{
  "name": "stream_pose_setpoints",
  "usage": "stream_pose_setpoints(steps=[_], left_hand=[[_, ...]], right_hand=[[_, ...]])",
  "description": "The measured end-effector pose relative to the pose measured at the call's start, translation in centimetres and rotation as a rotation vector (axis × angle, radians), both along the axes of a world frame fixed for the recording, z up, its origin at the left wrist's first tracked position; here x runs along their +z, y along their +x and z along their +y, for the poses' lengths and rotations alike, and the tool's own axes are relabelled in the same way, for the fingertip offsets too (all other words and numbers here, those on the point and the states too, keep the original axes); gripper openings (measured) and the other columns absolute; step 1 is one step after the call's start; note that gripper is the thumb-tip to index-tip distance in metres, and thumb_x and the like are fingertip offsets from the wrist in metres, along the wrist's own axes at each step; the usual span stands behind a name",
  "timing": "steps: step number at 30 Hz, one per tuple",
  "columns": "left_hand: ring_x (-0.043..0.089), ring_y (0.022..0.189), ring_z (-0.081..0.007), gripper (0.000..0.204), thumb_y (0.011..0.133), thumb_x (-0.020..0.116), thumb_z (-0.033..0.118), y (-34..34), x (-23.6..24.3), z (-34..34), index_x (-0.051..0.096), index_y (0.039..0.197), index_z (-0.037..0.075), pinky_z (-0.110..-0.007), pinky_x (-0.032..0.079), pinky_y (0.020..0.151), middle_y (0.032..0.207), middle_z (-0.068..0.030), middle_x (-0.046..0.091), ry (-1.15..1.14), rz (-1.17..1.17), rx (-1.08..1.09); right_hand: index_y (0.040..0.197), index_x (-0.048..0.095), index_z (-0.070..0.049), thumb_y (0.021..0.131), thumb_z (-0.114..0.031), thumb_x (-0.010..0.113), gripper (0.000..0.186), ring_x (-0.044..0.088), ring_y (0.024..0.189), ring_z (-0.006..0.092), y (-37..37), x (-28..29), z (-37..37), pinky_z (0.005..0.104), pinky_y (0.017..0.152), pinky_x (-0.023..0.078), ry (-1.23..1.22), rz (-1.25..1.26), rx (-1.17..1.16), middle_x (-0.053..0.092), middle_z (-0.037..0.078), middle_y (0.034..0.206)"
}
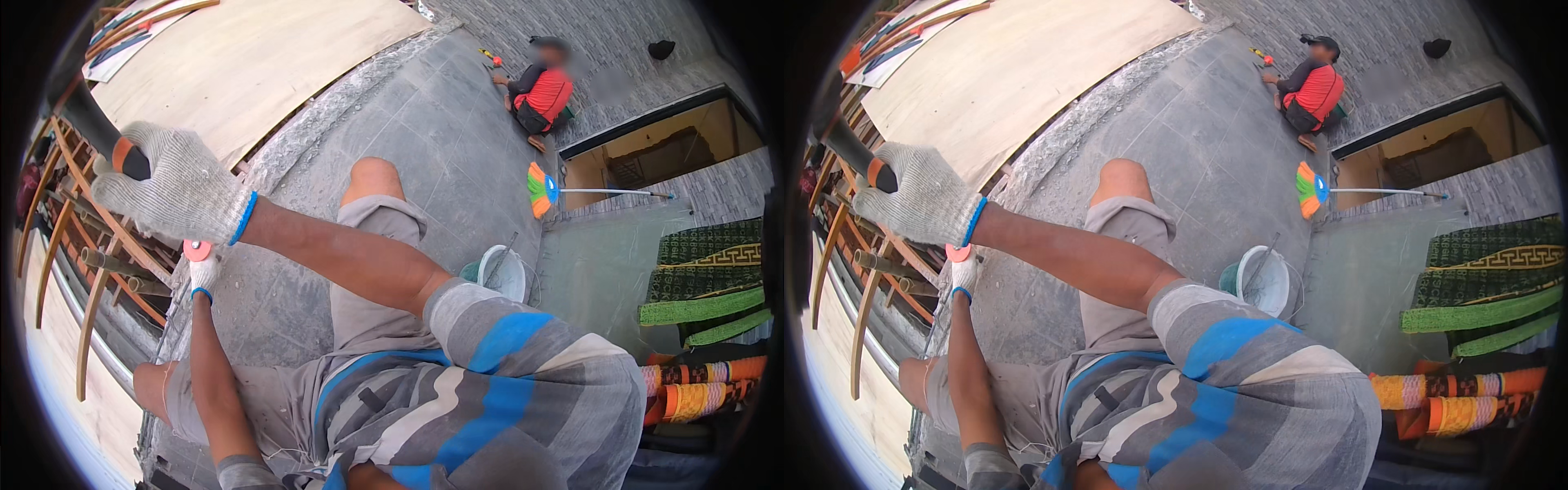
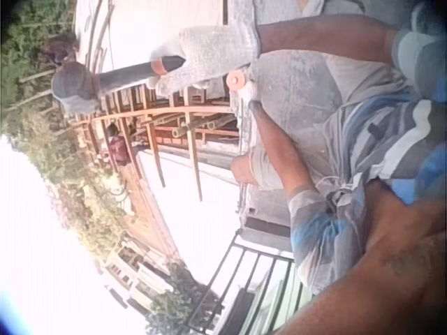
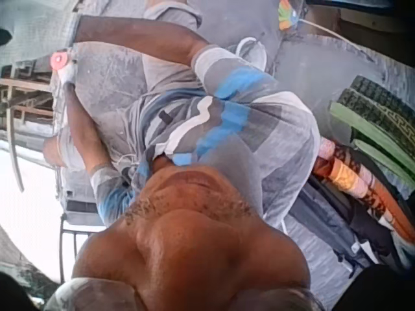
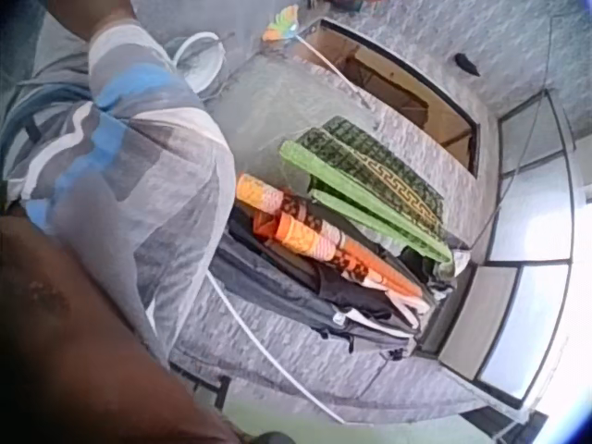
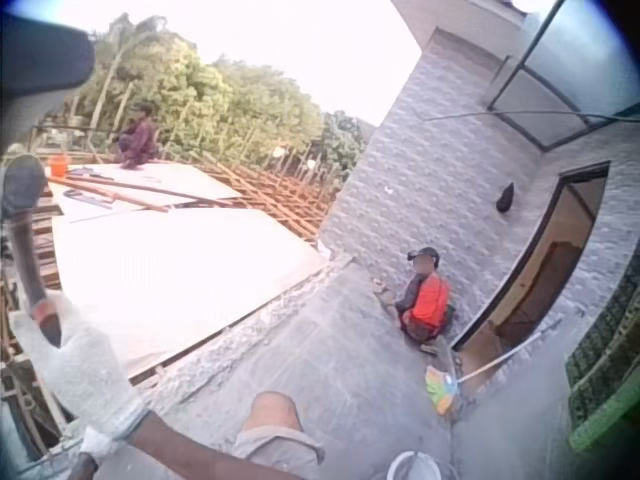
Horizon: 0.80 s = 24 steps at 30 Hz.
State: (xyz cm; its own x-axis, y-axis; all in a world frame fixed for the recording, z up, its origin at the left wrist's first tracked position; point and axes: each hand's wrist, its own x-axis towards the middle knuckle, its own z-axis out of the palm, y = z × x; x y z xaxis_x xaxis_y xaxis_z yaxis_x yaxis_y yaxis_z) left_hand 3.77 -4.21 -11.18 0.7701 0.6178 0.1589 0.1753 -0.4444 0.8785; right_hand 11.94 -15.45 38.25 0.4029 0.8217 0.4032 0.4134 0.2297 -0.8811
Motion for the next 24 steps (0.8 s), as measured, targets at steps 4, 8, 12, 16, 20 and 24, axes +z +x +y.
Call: stream_pose_setpoints(steps=[4, 8, 12, 16, 20, 24], left_hand=[[0.071, 0.107, -0.0350, 0.023, 0.102, 0.057, 0.015, -4.0, 0.0, -0.2, 0.069, 0.119, 0.005, -0.045, 0.057, 0.091, 0.117, -0.0139, 0.075, 0.011, 0.283, 0.117], [0.069, 0.108, -0.0363, 0.023, 0.098, 0.058, 0.017, -4.4, 1.8, -1.1, 0.067, 0.116, 0.007, -0.045, 0.055, 0.094, 0.116, -0.0184, 0.073, 0.504, 0.385, -0.041], [0.068, 0.116, -0.0373, 0.027, 0.102, 0.057, 0.023, -3.1, 5.0, -1.5, 0.067, 0.121, 0.007, -0.046, 0.055, 0.098, 0.120, -0.0189, 0.072, 0.155, 0.131, 0.204], [0.064, 0.115, -0.0368, 0.027, 0.101, 0.059, 0.014, -3.4, 6.5, -1.4, 0.061, 0.126, 0.005, -0.047, 0.050, 0.102, 0.122, -0.0181, 0.068, -0.079, 0.047, 0.201], [0.066, 0.117, -0.0352, 0.027, 0.098, 0.057, 0.016, -3.3, 4.9, -1.2, 0.066, 0.123, 0.007, -0.044, 0.051, 0.102, 0.124, -0.0164, 0.072, 0.218, 0.215, 0.072], [0.066, 0.113, -0.0366, 0.026, 0.096, 0.057, 0.009, -1.7, 3.1, 0.5, 0.064, 0.121, 0.007, -0.045, 0.051, 0.097, 0.116, -0.0152, 0.071, -0.142, 0.081, 0.100]], right_hand=[[0.103, 0.072, 0.000, 0.094, -0.040, 0.079, 0.041, 0.070, 0.072, 0.0249, 0.8, 3.7, 2.3, 0.0393, 0.064, 0.055, 0.255, 0.032, 0.067, 0.069, 0.013, 0.076], [0.099, 0.070, 0.000, 0.103, -0.038, 0.071, 0.038, 0.060, 0.052, 0.0140, 1.7, -1.9, 2.1, 0.0302, 0.049, 0.049, 0.245, 0.111, 0.002, 0.064, 0.005, 0.067], [0.104, 0.072, 0.001, 0.098, -0.037, 0.078, 0.038, 0.072, 0.069, 0.0251, -0.1, -14.5, -1.0, 0.0388, 0.065, 0.055, -0.331, -0.268, -0.184, 0.071, 0.014, 0.077], [0.102, 0.070, -0.003, 0.097, -0.048, 0.068, 0.046, 0.069, 0.104, 0.0482, 0.1, -24.1, -5.6, 0.0534, 0.090, 0.055, -0.995, -0.353, 0.014, 0.073, 0.026, 0.103], [0.101, 0.070, -0.003, 0.099, -0.048, 0.065, 0.045, 0.070, 0.103, 0.0447, 0.7, -25.8, -8.2, 0.0525, 0.090, 0.055, -0.863, -0.308, 0.019, 0.073, 0.026, 0.105], [0.100, 0.069, -0.006, 0.095, -0.053, 0.063, 0.048, 0.067, 0.107, 0.0490, 1.1, -24.4, -8.5, 0.0540, 0.096, 0.052, -0.913, -0.283, 0.086, 0.072, 0.027, 0.108]])
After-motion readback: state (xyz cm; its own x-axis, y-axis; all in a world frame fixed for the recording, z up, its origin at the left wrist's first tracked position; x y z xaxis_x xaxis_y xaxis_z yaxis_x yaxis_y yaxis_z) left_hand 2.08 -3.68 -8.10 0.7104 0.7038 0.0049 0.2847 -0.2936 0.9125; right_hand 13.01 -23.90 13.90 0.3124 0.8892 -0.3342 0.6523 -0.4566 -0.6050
